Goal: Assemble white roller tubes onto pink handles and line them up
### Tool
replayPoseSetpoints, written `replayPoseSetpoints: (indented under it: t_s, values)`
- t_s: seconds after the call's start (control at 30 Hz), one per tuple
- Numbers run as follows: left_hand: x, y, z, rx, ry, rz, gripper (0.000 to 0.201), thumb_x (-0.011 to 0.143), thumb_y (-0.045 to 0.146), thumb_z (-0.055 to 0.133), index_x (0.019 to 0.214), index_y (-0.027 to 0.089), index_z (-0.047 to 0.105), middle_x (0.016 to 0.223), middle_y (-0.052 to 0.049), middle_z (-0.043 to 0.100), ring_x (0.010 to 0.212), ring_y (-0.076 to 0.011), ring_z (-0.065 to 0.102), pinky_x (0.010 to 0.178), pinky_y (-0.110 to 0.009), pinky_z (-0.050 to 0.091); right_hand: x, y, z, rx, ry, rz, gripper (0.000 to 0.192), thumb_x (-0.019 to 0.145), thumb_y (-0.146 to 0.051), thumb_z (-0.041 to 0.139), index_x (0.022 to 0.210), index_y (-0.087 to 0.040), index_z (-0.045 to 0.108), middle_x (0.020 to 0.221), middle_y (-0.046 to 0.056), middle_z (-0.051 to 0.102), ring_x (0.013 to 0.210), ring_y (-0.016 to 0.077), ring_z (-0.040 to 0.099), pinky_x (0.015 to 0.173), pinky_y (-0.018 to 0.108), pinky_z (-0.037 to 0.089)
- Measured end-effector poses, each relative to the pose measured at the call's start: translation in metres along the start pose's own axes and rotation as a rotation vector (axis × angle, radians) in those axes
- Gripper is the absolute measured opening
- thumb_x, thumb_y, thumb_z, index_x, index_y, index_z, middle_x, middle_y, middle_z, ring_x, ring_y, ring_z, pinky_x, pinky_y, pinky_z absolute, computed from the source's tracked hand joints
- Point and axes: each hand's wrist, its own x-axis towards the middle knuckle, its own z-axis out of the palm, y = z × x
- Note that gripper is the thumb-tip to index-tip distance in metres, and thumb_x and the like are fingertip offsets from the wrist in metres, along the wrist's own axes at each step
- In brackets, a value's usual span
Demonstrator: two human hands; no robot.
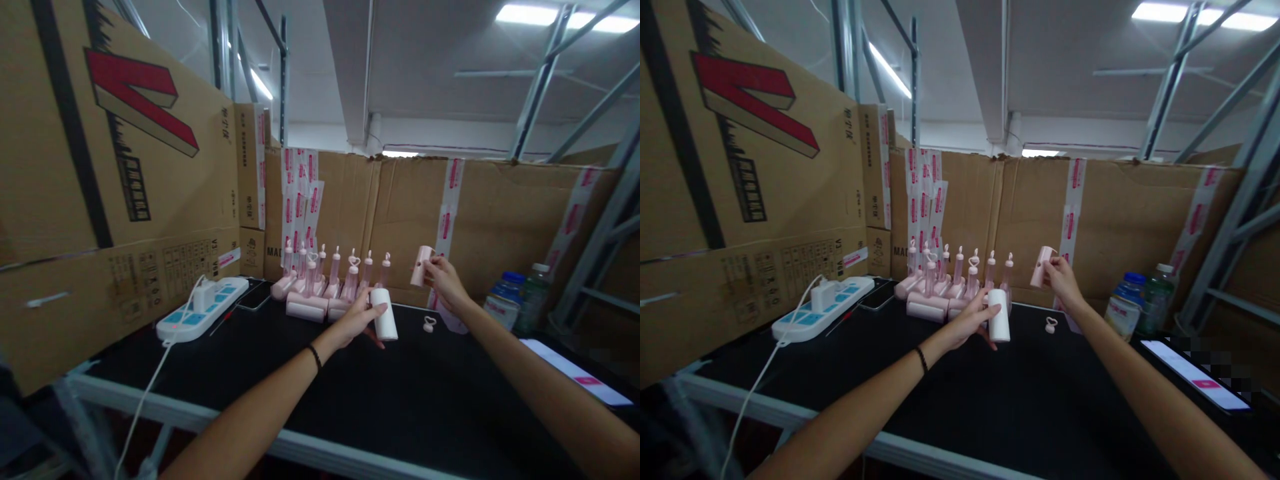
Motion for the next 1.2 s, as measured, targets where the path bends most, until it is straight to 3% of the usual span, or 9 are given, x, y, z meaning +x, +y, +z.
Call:
replayPoseSetpoints:
  t_s: [0.1,0.17,0.23,0.37,0.47,0.57,0.8,1.03,1.2]
  values:
    - [0.001,-0.001,0.001,0.013,-0.006,-0.005,0.059,0.086,0.05,0.072,0.13,0.025,0.041,0.115,-0.011,0.057,0.084,-0.0227,0.07,0.046,-0.029,0.061,-0.028,-0.012,-0.002,0.629,-0.023,0.355,0.011,0.095,-0.02,0.045,0.099,-0.019,0.055,0.093,0.008,0.069,0.075,0.0183,0.07,0.063,0.031,0.059]
    - [0.001,-0.003,0.002,0.015,-0.003,-0.008,0.058,0.086,0.049,0.072,0.131,0.025,0.042,0.113,-0.01,0.058,0.08,-0.0211,0.071,0.045,-0.027,0.06,-0.048,-0.014,0.0,0.757,-0.055,0.513,0.013,0.097,-0.022,0.046,0.095,-0.017,0.058,0.087,0.008,0.068,0.065,0.015,0.066,0.054,0.025,0.057]
    - [0.003,-0.005,0.004,0.017,0.011,-0.016,0.059,0.086,0.048,0.073,0.132,0.026,0.043,0.112,-0.009,0.059,0.078,-0.0204,0.071,0.044,-0.026,0.059,-0.068,-0.014,0.006,0.776,-0.099,0.543,0.009,0.095,-0.026,0.059,0.095,-0.017,0.059,0.083,0.006,0.067,0.055,0.0103,0.059,0.045,0.019,0.051]
    - [0.006,-0.009,0.006,0.032,0.088,-0.016,0.062,0.084,0.046,0.076,0.133,0.025,0.042,0.115,-0.01,0.061,0.078,-0.0205,0.071,0.042,-0.024,0.058,-0.098,-0.011,0.024,0.705,-0.154,0.474,0.021,0.086,-0.021,0.072,0.104,-0.018,0.062,0.08,0.002,0.067,0.048,0.006,0.051,0.039,0.013,0.043]
    - [0.009,-0.009,0.009,0.055,0.145,-0.007,0.062,0.084,0.048,0.076,0.13,0.024,0.043,0.111,-0.01,0.063,0.076,-0.0203,0.071,0.041,-0.023,0.056,-0.11,-0.013,0.032,0.669,-0.186,0.448,0.018,0.091,-0.029,0.063,0.103,-0.016,0.062,0.076,0.003,0.068,0.047,0.0081,0.051,0.038,0.016,0.043]
    - [0.012,-0.01,0.015,0.07,0.2,-0.008,0.06,0.084,0.048,0.074,0.129,0.024,0.042,0.102,-0.006,0.066,0.07,-0.0203,0.071,0.039,-0.023,0.054,-0.118,-0.014,0.034,0.563,-0.203,0.396,0.027,0.095,-0.038,0.051,0.101,-0.015,0.064,0.072,0.004,0.068,0.049,0.0129,0.056,0.042,0.023,0.048]
    - [0.014,-0.009,0.033,0.042,0.293,0.012,0.057,0.084,0.048,0.074,0.125,0.024,0.043,0.093,-0.003,0.067,0.066,-0.0191,0.07,0.039,-0.023,0.053,-0.128,-0.013,0.03,0.071,-0.146,0.048,0.048,0.098,-0.052,0.04,0.093,-0.015,0.07,0.069,0.003,0.064,0.067,0.0206,0.06,0.062,0.03,0.044]
    - [0.013,-0.008,0.043,0.049,0.285,0.002,0.054,0.084,0.049,0.074,0.121,0.024,0.044,0.089,-0.001,0.065,0.06,-0.017,0.067,0.04,-0.023,0.051,-0.127,-0.009,0.032,0.105,-0.143,0.008,0.048,0.101,-0.051,0.037,0.111,-0.017,0.069,0.095,0.007,0.071,0.085,0.0226,0.063,0.077,0.031,0.048]
    - [0.012,-0.01,0.048,0.052,0.248,-0.022,0.054,0.084,0.051,0.073,0.121,0.025,0.044,0.088,0.001,0.063,0.064,-0.0162,0.065,0.046,-0.023,0.051,-0.135,-0.013,0.034,0.167,-0.144,0.0,0.047,0.104,-0.053,0.035,0.116,-0.019,0.065,0.1,0.007,0.072,0.084,0.0226,0.065,0.073,0.031,0.049]
